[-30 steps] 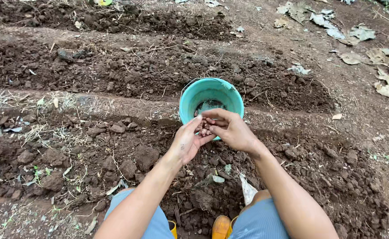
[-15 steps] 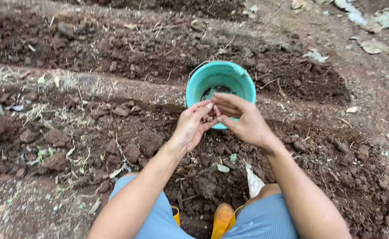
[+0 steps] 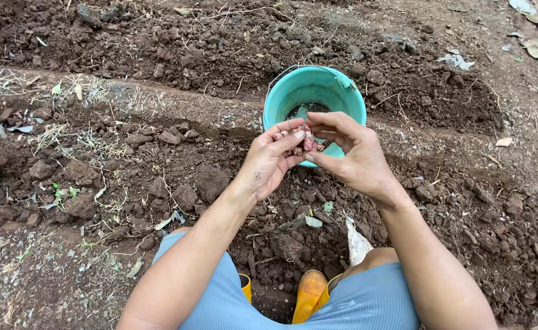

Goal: The person takes small reddish seed pieces from a teal bucket, separates them by hand, and places them into prepared soil furrows. The person then covers the seeds with soil using both hands and moves along the row to repeat the process.

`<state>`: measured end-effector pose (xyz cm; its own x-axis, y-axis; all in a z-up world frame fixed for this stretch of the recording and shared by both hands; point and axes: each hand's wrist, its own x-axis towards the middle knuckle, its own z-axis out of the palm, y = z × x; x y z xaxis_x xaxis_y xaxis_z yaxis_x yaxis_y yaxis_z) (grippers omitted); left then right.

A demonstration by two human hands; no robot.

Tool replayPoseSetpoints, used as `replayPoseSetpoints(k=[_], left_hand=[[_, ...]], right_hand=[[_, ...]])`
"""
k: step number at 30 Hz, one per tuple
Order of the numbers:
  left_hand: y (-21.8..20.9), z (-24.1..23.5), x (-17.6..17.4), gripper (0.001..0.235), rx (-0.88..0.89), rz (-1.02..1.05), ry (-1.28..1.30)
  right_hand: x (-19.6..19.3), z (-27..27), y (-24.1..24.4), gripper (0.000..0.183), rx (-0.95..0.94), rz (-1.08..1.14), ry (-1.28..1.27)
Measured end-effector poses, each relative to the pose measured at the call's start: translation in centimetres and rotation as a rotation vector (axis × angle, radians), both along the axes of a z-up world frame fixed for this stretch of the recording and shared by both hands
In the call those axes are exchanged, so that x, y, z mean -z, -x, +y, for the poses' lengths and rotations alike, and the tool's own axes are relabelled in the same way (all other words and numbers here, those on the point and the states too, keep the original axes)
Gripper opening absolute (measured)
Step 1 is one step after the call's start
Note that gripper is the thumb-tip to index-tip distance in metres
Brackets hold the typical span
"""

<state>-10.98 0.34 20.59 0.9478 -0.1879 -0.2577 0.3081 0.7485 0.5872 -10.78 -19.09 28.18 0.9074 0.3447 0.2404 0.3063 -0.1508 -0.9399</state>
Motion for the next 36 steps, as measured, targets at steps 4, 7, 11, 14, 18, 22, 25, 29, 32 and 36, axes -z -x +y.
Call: replayPoseSetpoints(k=[4, 7, 11, 14, 18, 22, 25, 29, 32, 36], left_hand=[[-0.2, 0.4, 0.4, 0.047, 0.013, -0.02, 0.014], [-0.3, 0.5, 0.3, 0.046, 0.021, -0.032, 0.005], [-0.2, 0.8, -0.8, 0.047, 0.044, -0.036, -0.021], [-0.2, 0.5, -0.4, 0.045, 0.049, -0.023, -0.03], [-0.6, 0.6, 1.0, 0.044, 0.037, -0.016, -0.032], [-0.7, 0.6, 1.5, 0.047, 0.033, 0.013, -0.052], [-1.0, 0.7, 1.7, 0.045, 0.025, 0.024, -0.038], [-1.0, 0.8, 1.4, 0.043, 0.024, 0.02, -0.008], [-1.2, 0.8, 1.5, 0.043, 0.027, 0.015, -0.004], [-1.2, 0.9, 1.6, 0.043, 0.02, 0.026, -0.005]], right_hand=[[-0.3, -0.4, -0.1, 0.072, -0.04, -0.011, -0.011], [0.1, -0.8, -0.3, 0.061, -0.027, 0.004, -0.009], [1.4, -1.2, -0.9, 0.041, -0.002, 0.054, -0.025], [1.7, -1.2, -1.2, 0.034, -0.013, 0.088, -0.002], [1.9, -0.9, -1.0, 0.036, 0.005, 0.122, -0.02], [2.1, -1.0, -1.0, 0.034, 0.086, 0.184, -0.079], [2.2, -1.1, -1.2, 0.031, 0.099, 0.205, -0.086], [2.0, -1.2, -1.4, 0.027, 0.116, 0.22, -0.118], [2.5, -1.4, -1.5, 0.027, 0.134, 0.233, -0.124], [2.2, -1.3, -1.4, 0.026, 0.144, 0.242, -0.123]])
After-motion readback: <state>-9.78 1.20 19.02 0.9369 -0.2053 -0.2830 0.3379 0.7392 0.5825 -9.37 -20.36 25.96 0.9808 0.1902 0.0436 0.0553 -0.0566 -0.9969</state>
